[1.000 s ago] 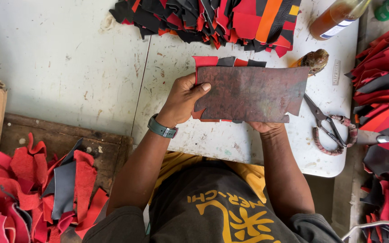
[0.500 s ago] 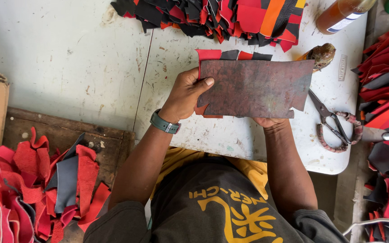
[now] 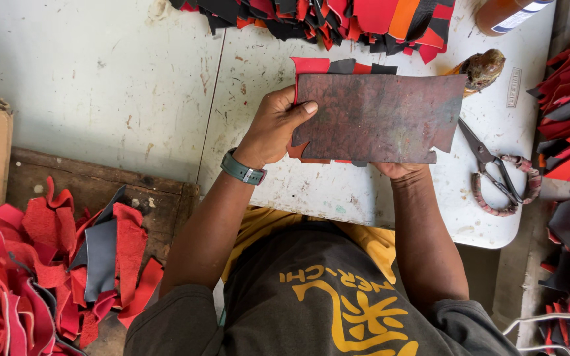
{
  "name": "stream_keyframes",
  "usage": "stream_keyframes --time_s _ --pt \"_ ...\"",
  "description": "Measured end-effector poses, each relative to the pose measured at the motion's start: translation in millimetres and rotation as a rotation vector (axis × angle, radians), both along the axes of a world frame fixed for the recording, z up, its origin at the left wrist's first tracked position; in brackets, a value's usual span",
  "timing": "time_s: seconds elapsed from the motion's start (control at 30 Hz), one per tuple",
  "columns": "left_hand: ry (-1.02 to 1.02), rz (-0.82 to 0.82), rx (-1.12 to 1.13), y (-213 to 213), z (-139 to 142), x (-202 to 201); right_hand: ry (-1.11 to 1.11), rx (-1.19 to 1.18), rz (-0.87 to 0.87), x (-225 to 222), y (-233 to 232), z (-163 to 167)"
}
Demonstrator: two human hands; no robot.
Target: The person arranges cut leather and fabric scraps in red, black, orange and yellow on a workbench, fitting them edge to edge over a dark backing panel. They pick up, turn and reposition pieces one at a time, pressing the assembled patchwork flat with both hands as the layout builds.
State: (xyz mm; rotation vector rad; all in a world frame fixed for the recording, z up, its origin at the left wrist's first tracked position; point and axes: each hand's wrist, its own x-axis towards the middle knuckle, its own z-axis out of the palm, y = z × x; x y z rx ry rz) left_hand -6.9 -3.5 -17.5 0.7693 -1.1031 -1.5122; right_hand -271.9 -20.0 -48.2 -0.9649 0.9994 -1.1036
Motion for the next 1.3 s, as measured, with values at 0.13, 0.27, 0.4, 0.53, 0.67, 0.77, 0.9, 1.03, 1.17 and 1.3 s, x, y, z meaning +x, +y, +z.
stream_keyframes --time_s 0.13,0.27,0.4,0.53,0.67,0.77,0.9,1.03,1.17,1.3 --pt "-0.005 0.009 0.009 -1.5 0.8 0.4 -0.001 0.000 0.005 1.2 0.0 -0.6" --pt "-0.038 0.022 0.014 1.2 0.9 0.2 0.000 0.005 0.007 1.6 0.5 -1.3" --pt "-0.045 -0.006 0.007 3.7 2.8 -0.5 -0.005 0.004 0.008 0.2 -0.1 -0.2" --pt "-0.047 0.015 0.015 3.7 3.9 -2.7 -0.009 0.004 0.003 -1.6 -1.4 2.0" --pt "-0.005 0.016 0.018 4.3 1.6 -3.5 -0.011 0.005 0.001 -1.7 -2.7 2.8" --pt "0.012 0.027 0.017 5.1 0.3 -2.2 -0.012 0.003 0.002 -0.8 -3.6 2.8" --pt "0.027 0.050 0.001 5.2 2.9 0.9 -0.012 0.001 0.003 -1.4 -4.0 3.3" --pt "0.001 0.050 -0.004 4.3 7.0 2.9 -0.014 -0.002 0.009 -3.3 -4.4 5.6" --pt "0.003 0.036 -0.006 4.6 5.4 0.7 -0.011 -0.002 0.013 -3.1 -4.2 6.9" --pt "-0.015 0.047 -0.005 7.2 0.8 -1.1 -0.018 0.000 0.019 -1.5 -3.2 6.4"
